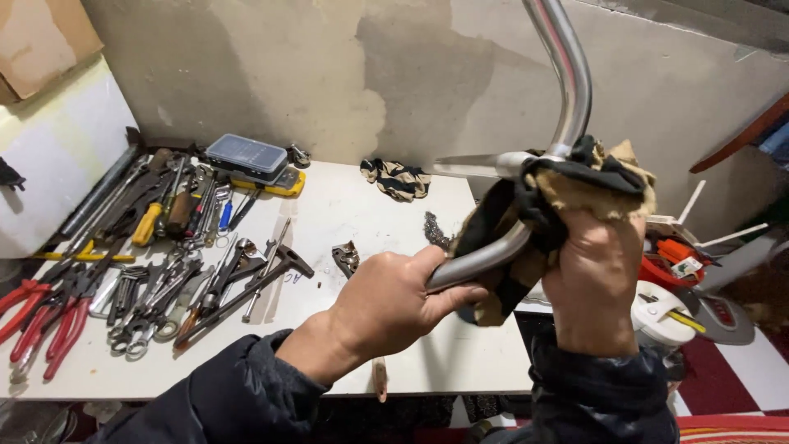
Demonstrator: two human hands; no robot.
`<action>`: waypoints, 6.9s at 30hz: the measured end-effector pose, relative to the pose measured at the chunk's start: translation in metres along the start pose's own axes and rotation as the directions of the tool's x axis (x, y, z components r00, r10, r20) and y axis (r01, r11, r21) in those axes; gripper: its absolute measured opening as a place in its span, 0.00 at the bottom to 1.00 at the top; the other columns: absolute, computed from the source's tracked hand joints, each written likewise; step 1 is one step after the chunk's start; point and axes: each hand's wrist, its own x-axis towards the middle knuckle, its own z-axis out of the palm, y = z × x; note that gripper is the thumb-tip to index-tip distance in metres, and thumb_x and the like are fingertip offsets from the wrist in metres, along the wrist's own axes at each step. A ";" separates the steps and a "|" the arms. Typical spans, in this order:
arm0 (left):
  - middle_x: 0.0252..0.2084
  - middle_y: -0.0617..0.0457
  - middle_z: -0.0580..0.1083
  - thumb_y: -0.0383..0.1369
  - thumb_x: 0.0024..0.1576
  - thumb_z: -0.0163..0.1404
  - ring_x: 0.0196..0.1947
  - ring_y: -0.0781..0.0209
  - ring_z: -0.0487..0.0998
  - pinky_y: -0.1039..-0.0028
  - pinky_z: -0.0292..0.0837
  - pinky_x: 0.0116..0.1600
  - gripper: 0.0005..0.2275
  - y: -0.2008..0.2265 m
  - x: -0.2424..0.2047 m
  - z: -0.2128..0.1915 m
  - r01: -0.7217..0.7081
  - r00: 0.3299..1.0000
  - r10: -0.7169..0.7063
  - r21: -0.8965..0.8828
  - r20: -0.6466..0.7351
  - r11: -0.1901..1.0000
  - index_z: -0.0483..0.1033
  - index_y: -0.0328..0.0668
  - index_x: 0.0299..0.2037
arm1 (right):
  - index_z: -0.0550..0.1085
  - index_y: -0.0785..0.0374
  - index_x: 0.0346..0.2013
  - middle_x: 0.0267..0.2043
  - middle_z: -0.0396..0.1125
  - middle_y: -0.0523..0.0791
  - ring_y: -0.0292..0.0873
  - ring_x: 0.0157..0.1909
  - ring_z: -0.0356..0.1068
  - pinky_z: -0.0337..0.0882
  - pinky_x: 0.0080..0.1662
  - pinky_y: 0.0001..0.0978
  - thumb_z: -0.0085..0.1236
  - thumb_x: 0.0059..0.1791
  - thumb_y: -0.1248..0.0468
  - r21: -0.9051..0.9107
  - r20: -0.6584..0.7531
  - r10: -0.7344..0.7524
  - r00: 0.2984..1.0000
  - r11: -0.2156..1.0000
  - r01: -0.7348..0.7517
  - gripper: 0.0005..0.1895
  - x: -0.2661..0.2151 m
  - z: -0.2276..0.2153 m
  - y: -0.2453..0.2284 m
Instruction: The person cleans a bicycle handlebar using a cloth. They wipe the metal bar and the black grips, rotating the handlebar to clean different sections. The person also wipes a separate metal tube with the cloth.
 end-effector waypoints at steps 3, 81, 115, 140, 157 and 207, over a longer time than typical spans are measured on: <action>0.19 0.51 0.78 0.49 0.59 0.52 0.13 0.56 0.78 0.70 0.71 0.18 0.18 0.001 0.006 0.009 -0.041 0.998 0.045 0.090 -0.046 0.995 0.71 0.41 0.31 | 0.66 0.63 0.46 0.41 0.69 0.42 0.33 0.39 0.72 0.74 0.46 0.19 0.58 0.50 0.74 -0.136 -0.070 0.015 0.997 0.990 -0.024 0.13 0.003 0.011 -0.008; 0.49 0.26 0.74 0.53 0.61 0.44 0.57 0.30 0.75 0.47 0.73 0.60 0.32 0.013 0.011 0.079 0.332 0.864 -0.502 -0.691 -0.050 0.642 0.67 0.24 0.59 | 0.73 0.62 0.42 0.34 0.71 0.43 0.34 0.39 0.69 0.75 0.45 0.30 0.67 0.44 0.75 -0.432 -0.214 -0.047 0.976 0.900 -0.051 0.15 -0.050 0.010 0.069; 0.36 0.45 0.82 0.35 0.61 0.48 0.32 0.55 0.84 0.70 0.78 0.40 0.10 -0.020 0.017 0.048 0.214 0.885 -0.413 -0.601 -0.214 0.770 0.74 0.46 0.51 | 0.76 0.65 0.44 0.39 0.73 0.48 0.44 0.38 0.75 0.80 0.46 0.38 0.50 0.50 0.70 -0.217 -0.261 0.075 0.962 0.967 -0.134 0.10 0.023 0.008 0.031; 0.20 0.53 0.73 0.42 0.64 0.47 0.24 0.59 0.75 0.68 0.72 0.36 0.14 -0.011 0.031 0.044 0.256 0.638 -0.660 -0.700 -0.396 0.667 0.74 0.46 0.27 | 0.78 0.65 0.38 0.32 0.73 0.50 0.51 0.36 0.77 0.80 0.46 0.51 0.51 0.47 0.69 0.228 -0.274 0.351 0.895 0.928 -0.294 0.09 0.038 0.011 0.047; 0.31 0.47 0.70 0.48 0.59 0.51 0.37 0.54 0.74 0.61 0.73 0.43 0.16 -0.013 0.045 0.040 0.136 0.556 -0.673 -0.746 -0.487 0.652 0.71 0.42 0.39 | 0.77 0.71 0.36 0.27 0.67 0.48 0.40 0.22 0.66 0.67 0.22 0.36 0.61 0.45 0.71 -0.138 -0.104 0.495 0.862 0.851 -0.506 0.07 -0.031 0.034 0.053; 0.38 0.48 0.71 0.28 0.60 0.38 0.31 0.61 0.68 0.76 0.66 0.34 0.08 -0.040 0.029 0.072 -0.367 0.760 -0.041 -0.480 -0.649 0.797 0.70 0.34 0.43 | 0.73 0.65 0.45 0.35 0.67 0.43 0.33 0.31 0.65 0.66 0.35 0.25 0.51 0.55 0.63 0.047 0.170 -0.030 0.985 0.999 0.022 0.09 -0.008 0.090 -0.009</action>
